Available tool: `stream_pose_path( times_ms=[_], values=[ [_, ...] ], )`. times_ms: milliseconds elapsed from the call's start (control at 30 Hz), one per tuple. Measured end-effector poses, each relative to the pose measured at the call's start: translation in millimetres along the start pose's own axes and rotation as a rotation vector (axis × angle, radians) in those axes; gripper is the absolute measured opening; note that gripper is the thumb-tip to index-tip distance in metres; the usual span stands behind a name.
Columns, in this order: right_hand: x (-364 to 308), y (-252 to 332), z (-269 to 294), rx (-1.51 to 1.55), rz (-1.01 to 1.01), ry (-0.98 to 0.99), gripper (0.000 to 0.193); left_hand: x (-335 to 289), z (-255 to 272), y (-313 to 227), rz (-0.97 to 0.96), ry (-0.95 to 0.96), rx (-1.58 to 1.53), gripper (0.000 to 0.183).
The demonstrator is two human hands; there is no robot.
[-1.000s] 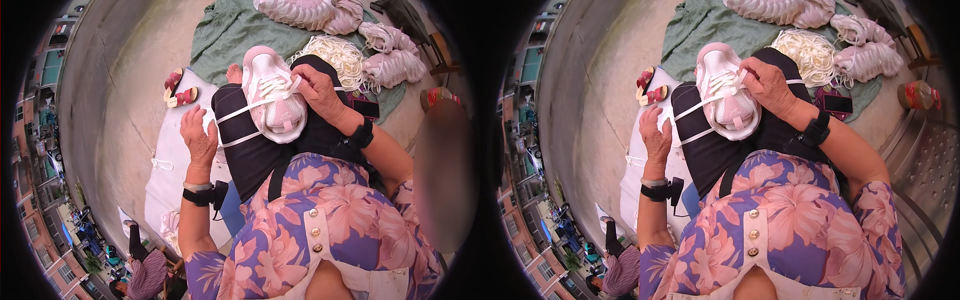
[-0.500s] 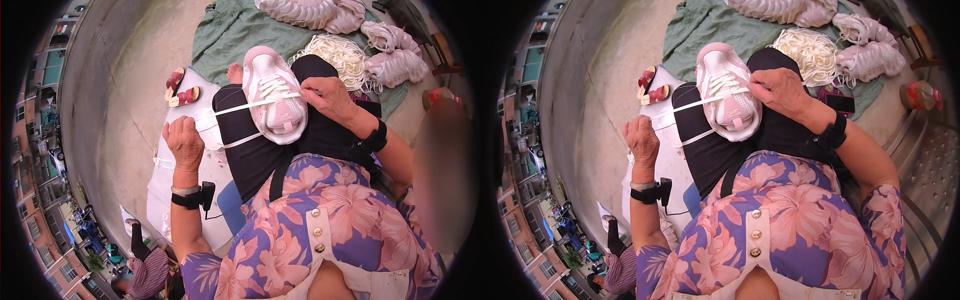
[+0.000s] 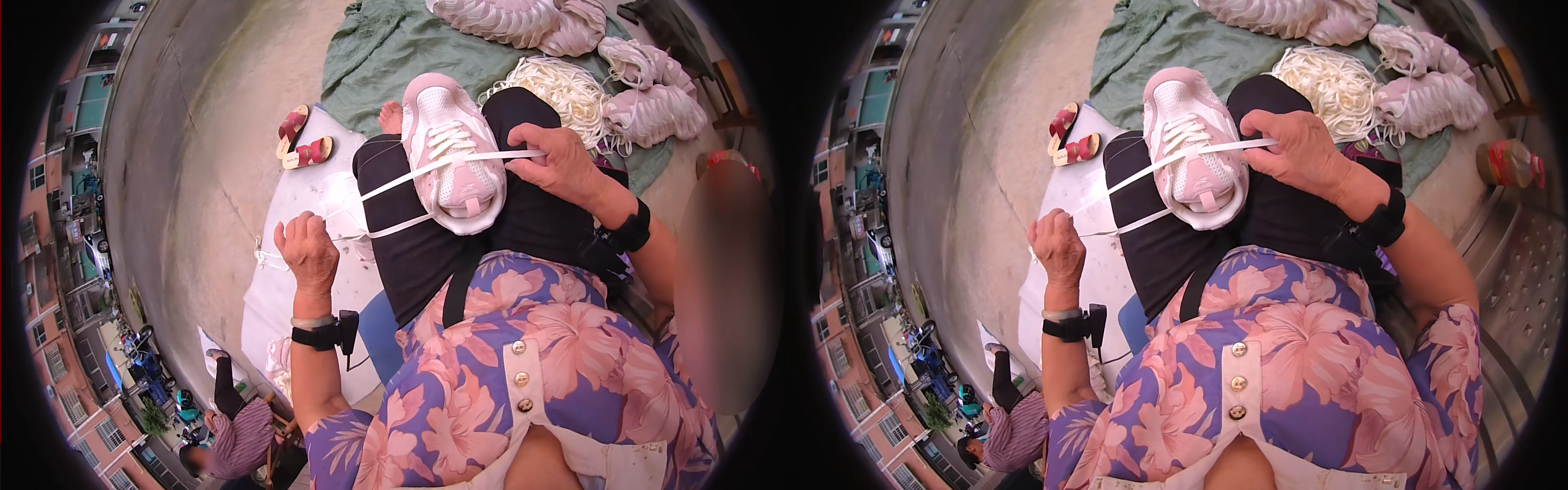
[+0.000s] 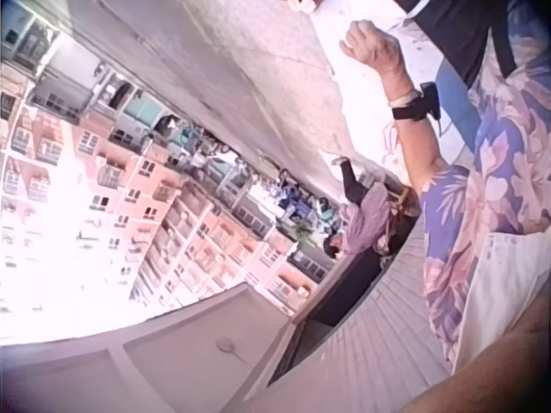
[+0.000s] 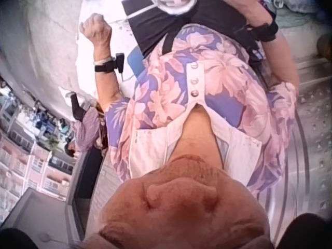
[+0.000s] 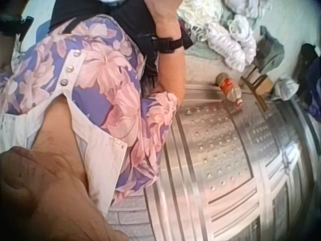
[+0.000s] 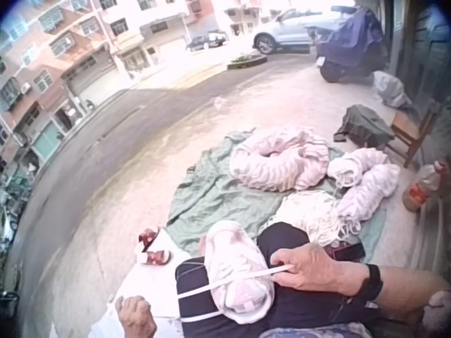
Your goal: Lacing a pair of sneakers while sitting outdoors.
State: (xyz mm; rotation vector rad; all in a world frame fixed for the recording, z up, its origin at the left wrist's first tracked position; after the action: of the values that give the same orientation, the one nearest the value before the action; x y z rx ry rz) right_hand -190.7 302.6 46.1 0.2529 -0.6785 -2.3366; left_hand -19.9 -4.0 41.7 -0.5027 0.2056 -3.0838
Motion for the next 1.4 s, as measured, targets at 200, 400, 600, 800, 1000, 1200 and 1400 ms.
stream_pose_path(
  times_ms=[200,400,600,800,1000,1200,1400],
  values=[
    [-8.2,2.2,6.4,-0.43,0.416,-0.192,0.011,-7.2,-14.7,8.9,0.057,0.1,-0.1,0.005],
    [-28.6,-89.4,60.6,-0.527,0.305,-0.219,0.014,-35.7,-1.8,54.0,0.092,0.114,-0.155,0.002],
    [-54.2,-196.1,154.9,-0.791,0.231,-0.307,0.023,-66.4,58.2,146.0,0.289,-0.023,0.023,0.009],
    [-51.8,-211.8,208.1,-0.738,0.202,-0.623,0.015,-48.6,96.8,170.8,0.585,-0.285,-0.296,0.018],
    [-44.9,-146.7,27.5,0.567,-0.58,0.035,0.035,-10.2,-14.2,29.8,1.037,0.205,-1.294,0.032],
    [-28.9,-27.4,-44.5,0.946,-0.544,0.397,0.021,32.3,-65.9,-76.7,1.014,0.643,-1.728,0.023],
    [0.5,-23.3,-41.4,0.693,-0.23,0.087,0.018,67.5,-81.4,-88.1,0.943,0.589,-1.724,0.018]
  ],
)
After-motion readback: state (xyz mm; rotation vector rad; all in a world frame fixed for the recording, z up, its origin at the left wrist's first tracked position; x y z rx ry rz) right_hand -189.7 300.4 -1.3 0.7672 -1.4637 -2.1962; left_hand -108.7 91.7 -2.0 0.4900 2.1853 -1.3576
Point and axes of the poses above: each hand's wrist, its own x-axis towards the middle knuckle, its own z-axis out of the back of the hand, y = z × x, the point moved 6 cm from there along x, towards the middle knuckle, and after that the axes turned 15 degrees about -x, right-handed, at the moved point
